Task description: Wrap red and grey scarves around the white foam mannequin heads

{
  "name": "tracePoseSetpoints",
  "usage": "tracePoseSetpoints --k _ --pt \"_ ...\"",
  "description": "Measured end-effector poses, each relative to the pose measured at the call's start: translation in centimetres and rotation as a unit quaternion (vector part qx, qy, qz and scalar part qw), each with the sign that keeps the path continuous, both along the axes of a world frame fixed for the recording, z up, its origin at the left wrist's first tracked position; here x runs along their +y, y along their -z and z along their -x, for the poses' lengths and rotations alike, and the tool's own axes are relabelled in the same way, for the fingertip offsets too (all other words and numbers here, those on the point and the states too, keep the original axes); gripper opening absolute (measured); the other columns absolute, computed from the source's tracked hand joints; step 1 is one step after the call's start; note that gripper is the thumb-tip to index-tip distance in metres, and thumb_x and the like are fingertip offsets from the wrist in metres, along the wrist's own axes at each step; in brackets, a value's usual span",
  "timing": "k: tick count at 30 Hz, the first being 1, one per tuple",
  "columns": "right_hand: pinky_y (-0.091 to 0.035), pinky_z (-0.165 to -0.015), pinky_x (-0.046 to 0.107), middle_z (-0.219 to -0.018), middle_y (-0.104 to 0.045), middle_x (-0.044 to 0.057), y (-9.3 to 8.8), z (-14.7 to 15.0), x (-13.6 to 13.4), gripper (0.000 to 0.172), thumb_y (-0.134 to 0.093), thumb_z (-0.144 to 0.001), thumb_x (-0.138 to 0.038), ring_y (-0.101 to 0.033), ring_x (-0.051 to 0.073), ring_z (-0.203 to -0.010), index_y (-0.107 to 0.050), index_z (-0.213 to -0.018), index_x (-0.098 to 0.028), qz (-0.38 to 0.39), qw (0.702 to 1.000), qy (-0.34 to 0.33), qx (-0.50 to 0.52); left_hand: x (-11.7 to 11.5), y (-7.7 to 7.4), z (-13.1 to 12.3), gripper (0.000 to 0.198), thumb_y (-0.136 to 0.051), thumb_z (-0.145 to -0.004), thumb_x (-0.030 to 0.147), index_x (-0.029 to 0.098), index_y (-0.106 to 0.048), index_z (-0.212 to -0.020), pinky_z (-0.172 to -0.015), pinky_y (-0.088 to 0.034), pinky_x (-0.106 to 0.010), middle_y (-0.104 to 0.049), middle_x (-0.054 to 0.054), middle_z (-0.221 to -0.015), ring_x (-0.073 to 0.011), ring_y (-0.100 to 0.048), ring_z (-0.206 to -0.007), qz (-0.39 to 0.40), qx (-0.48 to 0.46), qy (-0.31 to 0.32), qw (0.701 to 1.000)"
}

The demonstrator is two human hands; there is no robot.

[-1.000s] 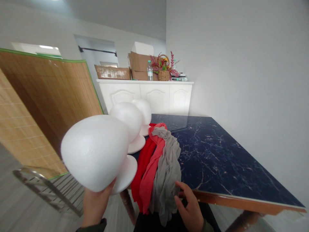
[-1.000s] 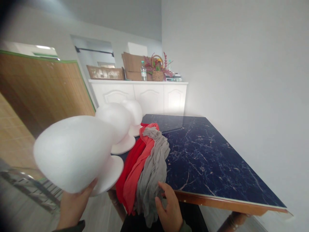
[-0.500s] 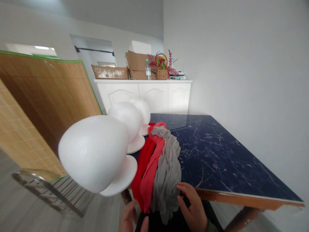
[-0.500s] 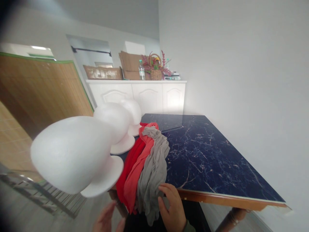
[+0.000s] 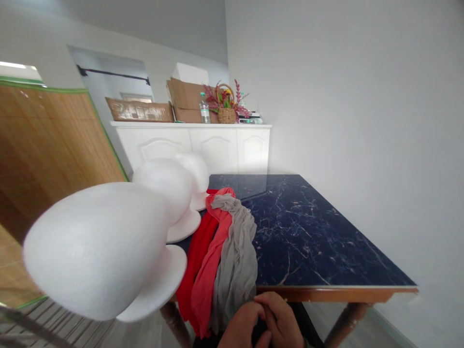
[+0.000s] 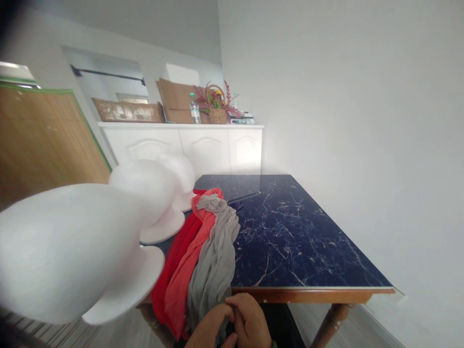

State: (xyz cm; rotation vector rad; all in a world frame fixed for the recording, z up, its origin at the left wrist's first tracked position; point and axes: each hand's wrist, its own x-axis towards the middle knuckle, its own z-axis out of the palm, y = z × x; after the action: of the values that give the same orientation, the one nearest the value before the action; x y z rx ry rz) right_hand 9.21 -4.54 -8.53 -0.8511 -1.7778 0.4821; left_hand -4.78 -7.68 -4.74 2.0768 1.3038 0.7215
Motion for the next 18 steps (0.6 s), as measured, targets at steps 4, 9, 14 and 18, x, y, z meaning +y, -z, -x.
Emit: tracePoseSetpoints --k 4,9,14,18 --pt "-0.052 -0.072 0.023 -0.087 -0.067 0.005 -0.5 -0.4 0.1 0.026 -0.04 -0.085 -0.016 -0.064 0.014 -0.081 -0.062 -0.1 -0.022 -0.004 0.999 -0.03 -0.019 0.2 0.7 -0.1 0.02 -0.048 -0.077 0.023 0.015 -0.052 -0.095 -0.081 -0.048 -0.036 -0.062 -0.01 -0.095 -0.0215 -0.059 -0.089 -0.01 -0.006 0.007 1.0" --pt "-0.053 -0.069 0.024 -0.085 -0.068 0.004 -0.5 -0.3 -0.1 0.027 -0.04 -0.084 -0.015 -0.064 0.014 -0.078 -0.062 -0.098 -0.023 0.009 0.999 -0.038 -0.019 -0.2 1.1 0.2 0.019 -0.048 -0.077 0.023 0.016 -0.051 -0.094 -0.081 -0.048 -0.035 -0.062 -0.01 -0.096 -0.0214 -0.058 -0.09 -0.007 -0.016 0.0 1.0" --pt "-0.053 -0.069 0.025 -0.082 -0.067 0.006 0.4 0.4 -0.6 0.026 -0.039 -0.086 -0.018 -0.064 0.015 -0.077 -0.064 -0.095 -0.022 0.027 1.0 -0.011 0.005 -0.5 0.8 0.2 0.018 -0.049 -0.076 0.022 0.016 -0.052 -0.093 -0.082 -0.046 -0.035 -0.061 -0.01 -0.097 -0.0219 -0.058 -0.091 0.039 -0.016 -0.011 0.999" --pt "-0.053 -0.07 0.026 -0.084 -0.067 0.005 0.7 0.5 -0.8 0.027 -0.038 -0.087 -0.02 -0.064 0.015 -0.078 -0.063 -0.096 -0.023 0.05 0.999 -0.012 0.002 -0.7 0.9 0.2 0.019 -0.049 -0.076 0.022 0.017 -0.051 -0.094 -0.082 -0.045 -0.034 -0.061 -0.009 -0.097 -0.021 -0.057 -0.092 0.049 -0.021 -0.015 0.998"
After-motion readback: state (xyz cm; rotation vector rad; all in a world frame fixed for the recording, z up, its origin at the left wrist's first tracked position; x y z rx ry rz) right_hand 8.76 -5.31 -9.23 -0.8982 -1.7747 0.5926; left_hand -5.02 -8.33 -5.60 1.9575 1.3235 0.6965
